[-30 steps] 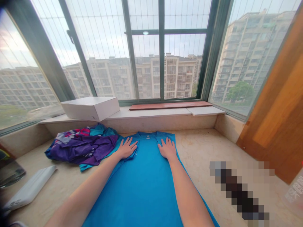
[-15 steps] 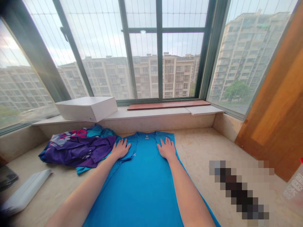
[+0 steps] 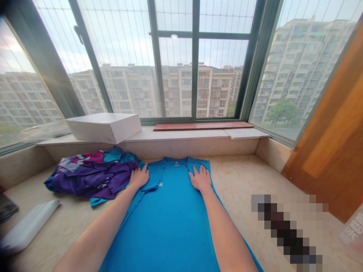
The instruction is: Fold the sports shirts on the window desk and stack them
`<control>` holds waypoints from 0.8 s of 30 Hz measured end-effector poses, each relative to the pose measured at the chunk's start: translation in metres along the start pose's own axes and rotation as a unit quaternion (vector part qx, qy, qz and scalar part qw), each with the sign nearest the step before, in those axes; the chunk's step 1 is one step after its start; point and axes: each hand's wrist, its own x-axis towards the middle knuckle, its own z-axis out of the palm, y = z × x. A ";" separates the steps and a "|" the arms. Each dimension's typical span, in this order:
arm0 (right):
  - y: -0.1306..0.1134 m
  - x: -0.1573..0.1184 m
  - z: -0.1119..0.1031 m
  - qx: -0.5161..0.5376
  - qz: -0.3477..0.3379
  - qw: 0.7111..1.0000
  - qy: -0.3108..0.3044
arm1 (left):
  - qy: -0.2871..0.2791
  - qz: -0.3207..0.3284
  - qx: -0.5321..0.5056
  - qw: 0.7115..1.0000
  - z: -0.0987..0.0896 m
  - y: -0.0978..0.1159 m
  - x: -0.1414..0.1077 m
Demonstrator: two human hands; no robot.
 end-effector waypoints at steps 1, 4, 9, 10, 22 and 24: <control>-0.001 -0.001 0.001 0.000 0.001 1.000 0.003 | 0.002 0.001 -0.004 1.000 0.000 0.000 0.000; -0.003 -0.002 0.001 -0.002 0.002 1.000 0.013 | 0.009 0.003 -0.031 0.999 -0.002 -0.001 0.001; 0.012 0.013 -0.019 -0.019 0.022 0.998 0.049 | 0.012 0.013 -0.115 0.993 -0.014 -0.005 0.014; 0.018 0.018 -0.025 -0.025 0.035 0.997 0.060 | 0.016 0.013 -0.133 0.991 -0.017 -0.006 0.017; 0.046 0.064 -0.034 -0.013 0.072 0.992 0.103 | 0.030 -0.065 -0.300 0.951 -0.012 -0.014 0.048; 0.046 0.069 -0.032 0.001 0.075 0.991 0.108 | 0.020 -0.067 -0.303 0.950 -0.012 -0.014 0.050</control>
